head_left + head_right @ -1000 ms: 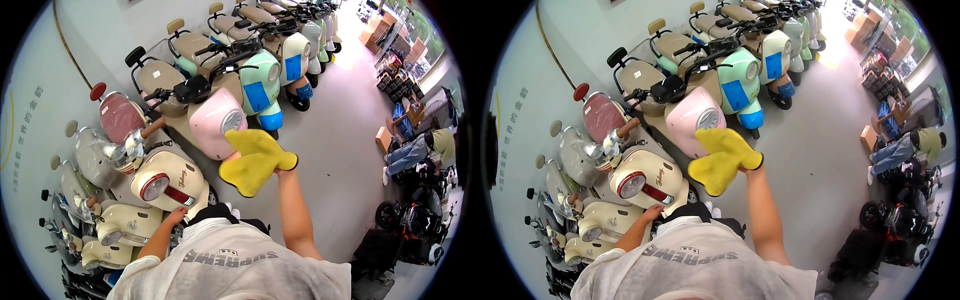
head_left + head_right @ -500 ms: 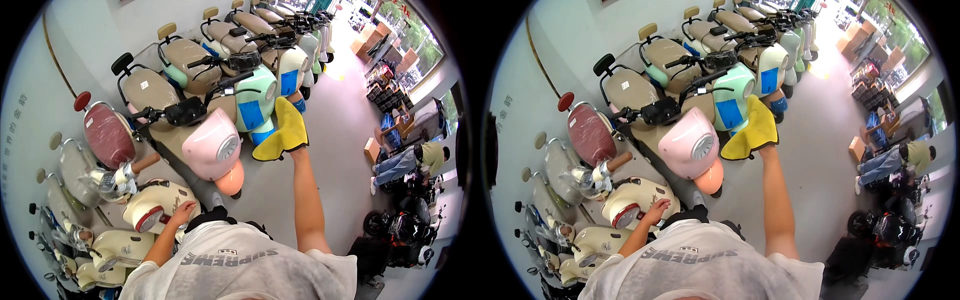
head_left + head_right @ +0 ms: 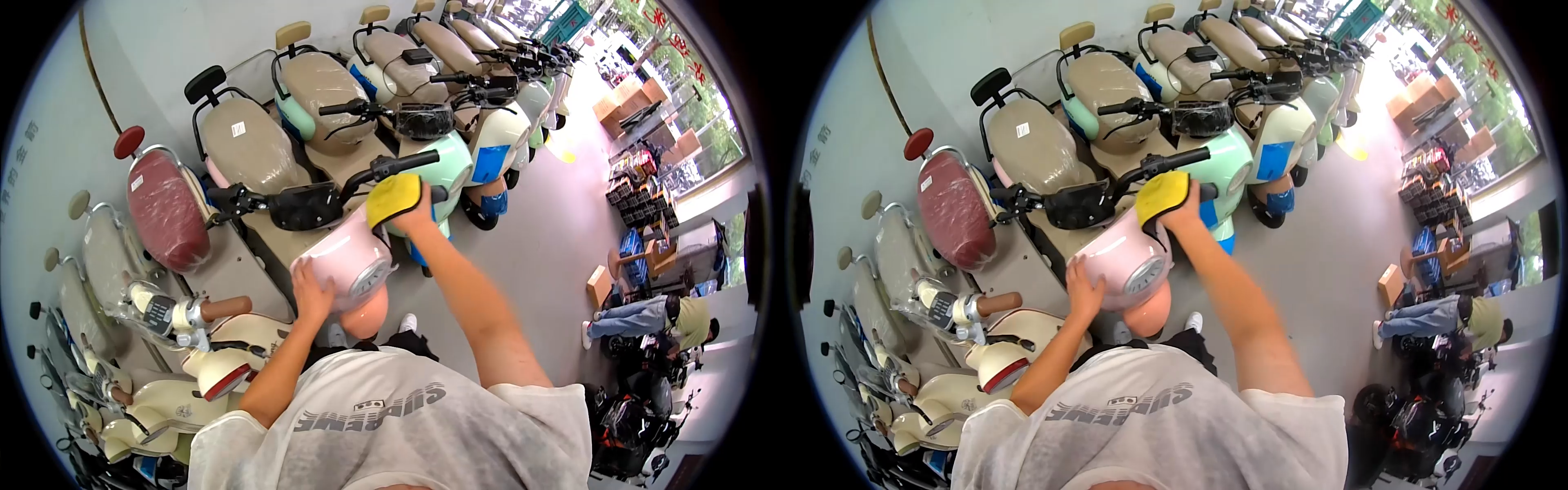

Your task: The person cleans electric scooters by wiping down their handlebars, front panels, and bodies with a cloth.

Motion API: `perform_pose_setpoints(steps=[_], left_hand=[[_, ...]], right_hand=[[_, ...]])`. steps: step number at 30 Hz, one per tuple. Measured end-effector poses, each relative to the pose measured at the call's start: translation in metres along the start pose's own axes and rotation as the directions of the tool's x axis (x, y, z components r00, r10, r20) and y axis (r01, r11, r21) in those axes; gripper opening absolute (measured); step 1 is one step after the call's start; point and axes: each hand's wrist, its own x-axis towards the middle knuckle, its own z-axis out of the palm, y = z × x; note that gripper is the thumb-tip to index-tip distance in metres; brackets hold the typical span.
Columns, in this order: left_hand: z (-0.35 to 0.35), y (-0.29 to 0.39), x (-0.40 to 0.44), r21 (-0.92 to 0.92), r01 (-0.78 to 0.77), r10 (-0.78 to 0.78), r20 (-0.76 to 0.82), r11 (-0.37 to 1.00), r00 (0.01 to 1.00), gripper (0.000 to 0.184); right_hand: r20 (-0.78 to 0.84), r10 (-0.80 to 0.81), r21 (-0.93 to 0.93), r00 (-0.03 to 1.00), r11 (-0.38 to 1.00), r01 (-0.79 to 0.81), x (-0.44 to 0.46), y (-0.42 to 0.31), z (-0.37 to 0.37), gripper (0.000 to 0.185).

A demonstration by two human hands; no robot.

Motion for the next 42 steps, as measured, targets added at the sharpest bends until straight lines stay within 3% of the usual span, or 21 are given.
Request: perform_pose_setpoints(steps=[1, 8, 11, 12, 16, 17, 18, 22, 28, 29, 30, 31, 32, 34, 35, 36, 37, 39, 40, 41, 42], left_hand=[[0.011, 0.0, 0.009, 0.049, 0.113, -0.114, 0.037, 0.992, 0.993, 0.084], [0.072, 0.013, 0.061, 0.238, 0.625, -0.669, 0.283, 0.743, 0.687, 0.143], [0.073, 0.012, 0.07, 0.26, 0.645, -0.695, 0.307, 0.718, 0.65, 0.149], [0.07, 0.01, 0.07, 0.278, 0.661, -0.716, 0.318, 0.697, 0.621, 0.152], [0.062, 0.013, 0.072, 0.323, 0.65, -0.725, 0.364, 0.688, 0.585, 0.15], [0.06, 0.016, 0.072, 0.321, 0.649, -0.722, 0.361, 0.69, 0.59, 0.15], [0.058, 0.018, 0.072, 0.315, 0.653, -0.722, 0.371, 0.689, 0.583, 0.15], [0.06, 0.012, 0.071, 0.321, 0.647, -0.72, 0.378, 0.691, 0.582, 0.151], [0.059, 0.011, 0.071, 0.318, 0.639, -0.711, 0.381, 0.701, 0.591, 0.151], [0.057, 0.014, 0.072, 0.321, 0.635, -0.708, 0.402, 0.703, 0.581, 0.152], [0.055, 0.015, 0.072, 0.32, 0.634, -0.707, 0.401, 0.704, 0.583, 0.152], [0.055, 0.017, 0.073, 0.317, 0.64, -0.71, 0.403, 0.7, 0.578, 0.152], [0.055, 0.018, 0.073, 0.313, 0.646, -0.713, 0.405, 0.696, 0.572, 0.152], [0.055, 0.018, 0.074, 0.33, 0.636, -0.713, 0.409, 0.697, 0.57, 0.152], [0.055, 0.016, 0.074, 0.35, 0.627, -0.716, 0.411, 0.696, 0.564, 0.152], [0.055, 0.013, 0.075, 0.352, 0.63, -0.719, 0.407, 0.692, 0.563, 0.152], [0.057, 0.01, 0.076, 0.354, 0.606, -0.699, 0.432, 0.713, 0.57, 0.152], [0.062, 0.004, 0.077, 0.377, 0.573, -0.683, 0.482, 0.727, 0.549, 0.153], [0.057, 0.014, 0.077, 0.364, 0.6, -0.697, 0.465, 0.712, 0.545, 0.152], [0.059, 0.015, 0.074, 0.353, 0.613, -0.704, 0.436, 0.707, 0.561, 0.152], [0.061, 0.014, 0.073, 0.338, 0.622, -0.706, 0.407, 0.706, 0.58, 0.151]], right_hand=[[0.043, -0.205, -0.739, 0.978, 0.652, 0.169, 0.014, -0.004, -0.005, 0.057], [0.0, -0.012, -0.741, 1.0, 0.671, 0.008, 0.024, -0.028, 0.008, 0.042], [0.103, -0.022, -0.897, 0.994, 0.431, 0.102, 0.023, -0.029, 0.01, 0.034], [0.147, -0.021, -0.961, 0.989, 0.233, 0.148, 0.022, -0.03, 0.009, 0.034], [0.048, 0.109, -0.933, 0.993, 0.36, 0.005, 0.017, -0.038, 0.025, 0.028], [0.118, 0.049, -0.975, 0.992, -0.182, 0.125, 0.007, -0.027, 0.033, 0.03], [0.154, 0.006, -0.88, 0.988, -0.455, 0.14, -0.001, -0.016, 0.045, 0.029], [0.074, 0.121, -0.165, 0.99, -0.977, 0.132, -0.025, 0.012, 0.085, 0.026], [0.159, 0.228, -0.024, 0.961, -0.972, 0.234, -0.028, -0.015, 0.085, 0.023], [0.259, 0.176, -0.391, 0.95, -0.88, 0.269, -0.038, -0.014, 0.086, 0.019], [0.261, 0.177, -0.389, 0.949, -0.881, 0.271, -0.042, -0.004, 0.097, 0.019], [0.12, 0.239, 0.078, 0.963, -0.97, 0.231, -0.045, 0.008, 0.108, 0.022], [-0.033, 0.225, 0.53, 0.974, -0.822, 0.208, -0.049, 0.02, 0.119, 0.025], [-0.057, 0.167, 0.531, 0.984, -0.83, 0.172, -0.052, 0.009, 0.111, 0.026], [0.135, 0.084, 0.021, 0.987, -0.996, 0.082, -0.046, -0.028, 0.083, 0.028], [0.249, -0.087, -0.509, 0.965, -0.859, 0.053, -0.043, -0.054, 0.064, 0.031], [0.179, -0.148, -0.673, 0.973, -0.74, 0.011, -0.046, -0.063, 0.06, 0.039], [0.231, -0.016, -0.029, 0.973, -1.0, -0.01, -0.069, -0.057, 0.074, 0.042], [0.255, 0.09, 0.301, 0.963, -0.953, 0.009, -0.072, -0.069, 0.072, 0.043], [0.315, 0.15, 0.435, 0.937, -0.9, -0.002, -0.08, -0.08, 0.069, 0.045], [0.435, 0.174, 0.291, 0.883, -0.956, 0.045, -0.087, -0.085, 0.07, 0.046]])
